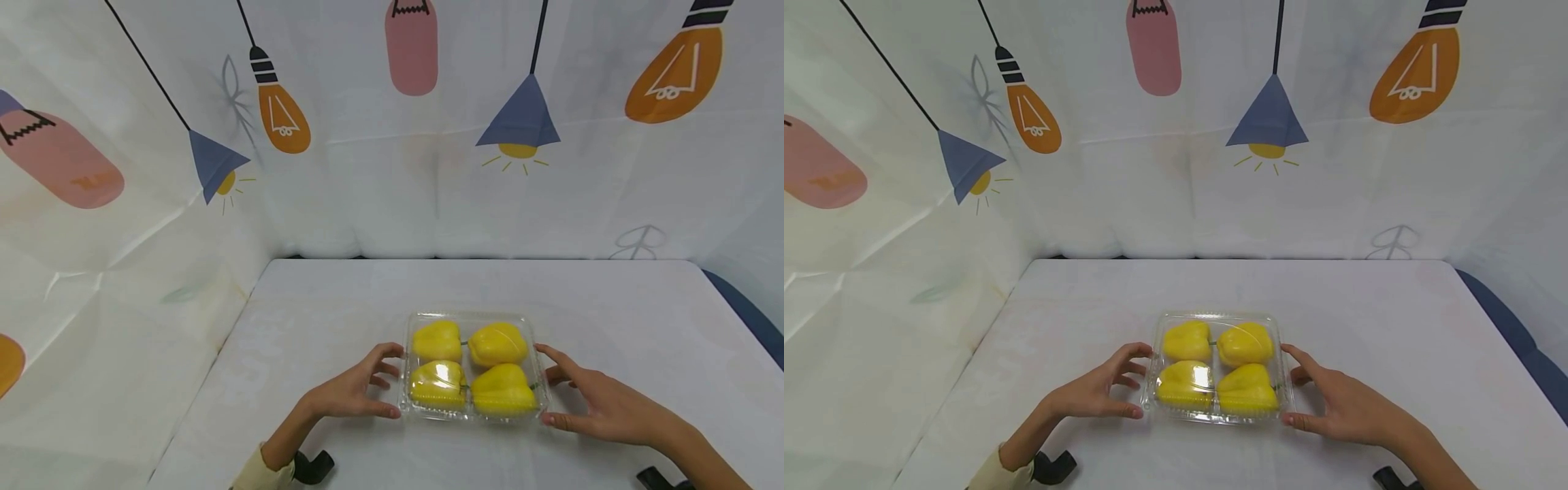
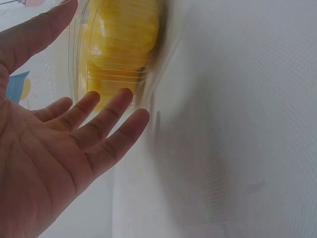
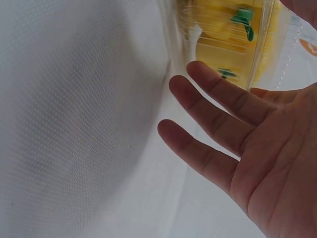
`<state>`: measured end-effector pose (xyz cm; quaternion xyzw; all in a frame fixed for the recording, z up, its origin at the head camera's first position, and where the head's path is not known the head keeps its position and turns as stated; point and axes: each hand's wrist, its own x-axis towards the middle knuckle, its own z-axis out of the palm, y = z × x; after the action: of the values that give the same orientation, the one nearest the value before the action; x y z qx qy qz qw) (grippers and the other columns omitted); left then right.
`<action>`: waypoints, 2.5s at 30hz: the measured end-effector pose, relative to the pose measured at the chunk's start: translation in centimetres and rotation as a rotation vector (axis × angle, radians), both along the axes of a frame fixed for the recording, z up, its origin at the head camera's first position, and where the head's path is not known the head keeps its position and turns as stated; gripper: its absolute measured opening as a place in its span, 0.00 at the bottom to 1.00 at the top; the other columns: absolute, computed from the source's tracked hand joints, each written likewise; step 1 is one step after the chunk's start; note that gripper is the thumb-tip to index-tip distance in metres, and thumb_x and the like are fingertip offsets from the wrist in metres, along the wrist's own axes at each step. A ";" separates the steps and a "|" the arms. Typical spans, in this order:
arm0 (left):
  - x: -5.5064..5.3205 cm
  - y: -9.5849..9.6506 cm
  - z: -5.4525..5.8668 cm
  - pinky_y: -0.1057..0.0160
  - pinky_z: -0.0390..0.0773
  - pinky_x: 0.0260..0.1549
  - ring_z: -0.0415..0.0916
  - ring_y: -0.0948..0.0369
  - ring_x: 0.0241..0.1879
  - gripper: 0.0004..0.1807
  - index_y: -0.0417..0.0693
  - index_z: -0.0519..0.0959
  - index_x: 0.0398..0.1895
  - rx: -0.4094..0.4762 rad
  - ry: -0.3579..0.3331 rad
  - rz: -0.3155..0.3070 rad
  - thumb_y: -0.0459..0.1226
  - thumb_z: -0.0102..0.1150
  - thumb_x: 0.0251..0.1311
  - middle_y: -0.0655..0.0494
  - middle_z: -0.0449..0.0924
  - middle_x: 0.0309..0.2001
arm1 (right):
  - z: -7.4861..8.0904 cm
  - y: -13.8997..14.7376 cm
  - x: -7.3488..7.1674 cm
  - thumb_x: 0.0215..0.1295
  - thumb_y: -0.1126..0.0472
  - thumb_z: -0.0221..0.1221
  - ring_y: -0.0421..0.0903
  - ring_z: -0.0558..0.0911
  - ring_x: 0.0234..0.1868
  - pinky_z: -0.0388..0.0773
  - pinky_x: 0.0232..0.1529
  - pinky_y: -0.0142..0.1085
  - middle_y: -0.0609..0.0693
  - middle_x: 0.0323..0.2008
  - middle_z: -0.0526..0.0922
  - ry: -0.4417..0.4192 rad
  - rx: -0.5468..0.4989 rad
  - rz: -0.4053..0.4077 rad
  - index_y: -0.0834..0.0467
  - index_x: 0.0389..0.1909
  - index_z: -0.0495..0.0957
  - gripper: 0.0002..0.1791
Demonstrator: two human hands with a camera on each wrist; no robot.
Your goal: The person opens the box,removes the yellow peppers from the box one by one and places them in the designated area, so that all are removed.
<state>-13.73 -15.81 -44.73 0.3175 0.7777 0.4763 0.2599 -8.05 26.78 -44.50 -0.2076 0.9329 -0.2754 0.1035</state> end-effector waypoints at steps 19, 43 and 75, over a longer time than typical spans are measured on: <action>0.1 0.0 -0.6 0.57 0.73 0.57 0.69 0.56 0.62 0.55 0.53 0.47 0.73 -0.011 -0.008 0.030 0.40 0.77 0.50 0.56 0.56 0.70 | 0.2 -0.1 -0.1 0.59 0.37 0.64 0.54 0.80 0.49 0.77 0.45 0.58 0.50 0.51 0.81 -0.068 0.016 -0.017 0.46 0.77 0.45 0.53; 0.6 0.1 -0.8 0.58 0.75 0.55 0.71 0.60 0.59 0.54 0.55 0.45 0.74 0.020 -0.044 0.052 0.40 0.75 0.53 0.55 0.56 0.70 | 0.2 -0.1 0.0 0.60 0.36 0.63 0.48 0.80 0.48 0.78 0.45 0.54 0.46 0.49 0.81 -0.057 0.032 0.000 0.46 0.78 0.43 0.54; 0.8 0.4 -0.8 0.58 0.76 0.53 0.72 0.59 0.58 0.52 0.51 0.47 0.73 0.041 -0.081 0.065 0.36 0.75 0.52 0.52 0.56 0.70 | 0.3 0.0 0.0 0.60 0.36 0.63 0.50 0.80 0.48 0.77 0.45 0.55 0.47 0.50 0.81 -0.079 0.027 -0.003 0.44 0.78 0.41 0.54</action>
<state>-12.93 -15.45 -45.48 0.2779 0.7664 0.5129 0.2689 -8.01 26.74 -44.19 -0.1939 0.9319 -0.2711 0.1427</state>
